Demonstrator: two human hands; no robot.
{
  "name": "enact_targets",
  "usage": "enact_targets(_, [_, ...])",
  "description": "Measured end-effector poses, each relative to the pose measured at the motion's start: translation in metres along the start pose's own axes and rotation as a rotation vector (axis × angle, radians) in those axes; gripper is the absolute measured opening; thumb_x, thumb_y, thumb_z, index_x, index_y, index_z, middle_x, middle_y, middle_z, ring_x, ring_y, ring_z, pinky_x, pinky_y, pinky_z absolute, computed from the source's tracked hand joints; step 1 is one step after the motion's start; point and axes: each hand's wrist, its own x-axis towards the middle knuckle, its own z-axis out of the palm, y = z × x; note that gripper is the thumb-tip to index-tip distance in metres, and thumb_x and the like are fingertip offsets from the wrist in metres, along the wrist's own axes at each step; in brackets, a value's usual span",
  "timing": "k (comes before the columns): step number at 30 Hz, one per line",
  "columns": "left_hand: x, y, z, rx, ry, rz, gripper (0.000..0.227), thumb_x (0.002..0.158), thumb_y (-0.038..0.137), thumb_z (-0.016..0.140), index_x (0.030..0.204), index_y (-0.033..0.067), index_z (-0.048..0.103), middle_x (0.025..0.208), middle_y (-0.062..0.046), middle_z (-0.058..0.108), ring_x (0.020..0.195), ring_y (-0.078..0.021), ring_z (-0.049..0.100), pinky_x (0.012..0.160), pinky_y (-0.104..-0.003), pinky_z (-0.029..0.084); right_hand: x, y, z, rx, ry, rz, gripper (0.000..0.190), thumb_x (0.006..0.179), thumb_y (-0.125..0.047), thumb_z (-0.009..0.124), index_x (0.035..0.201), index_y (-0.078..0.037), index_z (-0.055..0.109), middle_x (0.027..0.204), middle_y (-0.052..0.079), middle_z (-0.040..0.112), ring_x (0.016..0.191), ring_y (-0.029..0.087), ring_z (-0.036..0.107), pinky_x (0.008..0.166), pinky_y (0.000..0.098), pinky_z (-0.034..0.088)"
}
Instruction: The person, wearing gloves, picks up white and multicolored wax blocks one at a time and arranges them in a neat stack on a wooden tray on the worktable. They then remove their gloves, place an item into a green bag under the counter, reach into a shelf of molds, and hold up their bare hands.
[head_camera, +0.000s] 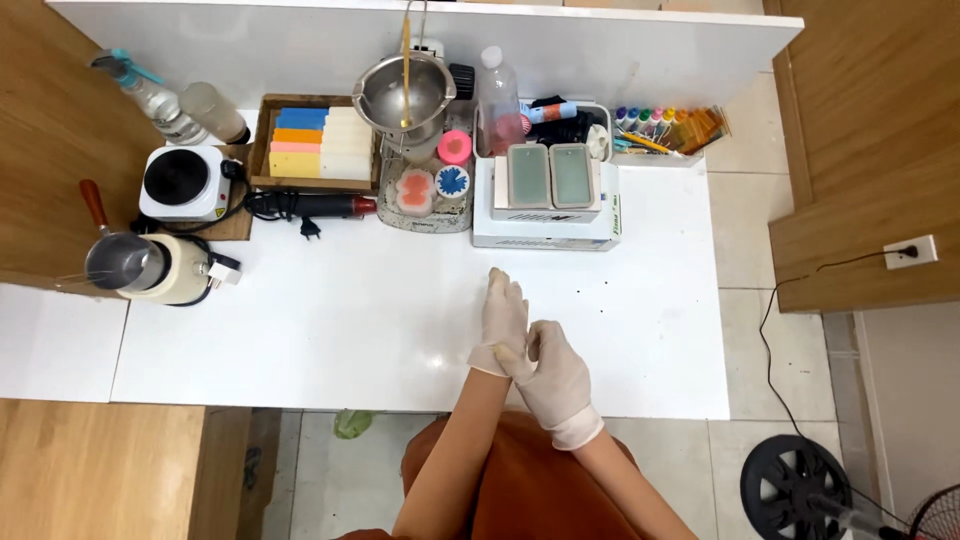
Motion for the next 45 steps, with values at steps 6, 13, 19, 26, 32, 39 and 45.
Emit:
enact_targets(6, [0.020,-0.032,-0.014,-0.183,-0.022,-0.363,0.086,0.098,0.059,0.042,0.163,0.0090,0.018,0.170,-0.003,0.020,0.151,-0.0205,0.026,0.122,-0.032,0.022,0.012,0.063,0.026,-0.158,-0.094,-0.272,0.036,0.102,-0.036,0.055,0.081,-0.007,0.060,0.075,0.012,0.063,0.069,0.031,0.061,0.066,0.0418,0.050])
enact_targets(13, [-0.044,0.025,0.022,-0.260,0.067,-0.422,0.072,0.111,0.038,0.049,0.164,-0.0050,0.026,0.162,-0.031,0.005,0.147,-0.0490,-0.004,0.088,-0.042,0.015,0.049,0.084,0.023,0.001,0.091,0.022,0.033,0.102,-0.033,0.057,0.083,-0.007,0.063,0.074,0.011,0.062,0.065,0.027,0.058,0.062,0.0393,0.049])
enact_targets(19, [-0.037,0.021,0.004,0.045,-0.161,-0.071,0.070,0.107,0.023,0.045,0.164,0.0112,0.006,0.172,-0.005,0.012,0.157,-0.0185,0.022,0.119,-0.025,0.027,0.046,0.078,0.024,0.058,0.050,0.040,0.034,0.100,-0.033,0.061,0.079,-0.006,0.060,0.068,0.010,0.058,0.060,0.021,0.052,0.060,0.0346,0.048])
enact_targets(26, [-0.054,0.071,0.014,0.467,-0.116,0.190,0.079,0.096,0.013,0.051,0.160,0.0091,0.005,0.171,-0.011,0.005,0.154,-0.0261,0.024,0.114,-0.035,0.035,0.059,0.097,0.041,0.792,-0.225,0.379,0.044,0.110,-0.041,0.050,0.078,-0.012,0.055,0.065,-0.005,0.045,0.058,0.008,0.038,0.053,0.0247,0.035])
enact_targets(32, [-0.061,0.060,0.017,0.779,-0.141,0.459,0.063,0.109,0.022,0.047,0.163,0.0027,0.020,0.174,-0.020,0.014,0.157,-0.0372,0.027,0.124,-0.039,0.029,0.074,0.093,0.052,0.833,-0.089,0.545,0.029,0.107,-0.035,0.052,0.088,-0.014,0.060,0.072,-0.008,0.051,0.063,0.005,0.042,0.056,0.0227,0.037])
enact_targets(39, [-0.074,0.062,0.024,0.858,-0.336,0.250,0.060,0.110,0.017,0.047,0.161,0.0103,0.017,0.168,-0.025,0.016,0.157,-0.0387,0.020,0.122,-0.038,0.029,0.078,0.184,0.060,0.987,0.096,0.514,0.030,0.113,-0.032,0.053,0.090,-0.013,0.056,0.075,-0.003,0.052,0.062,0.009,0.043,0.054,0.0261,0.040])
enact_targets(45, [-0.107,0.099,0.020,0.639,-0.706,0.091,0.073,0.105,0.018,0.043,0.165,0.0106,0.003,0.174,-0.015,0.005,0.159,-0.0285,0.013,0.125,-0.036,0.017,0.104,0.170,-0.002,1.031,0.434,0.571,0.023,0.103,-0.016,0.047,0.081,-0.011,0.051,0.063,0.002,0.050,0.051,0.014,0.046,0.050,0.0307,0.042])
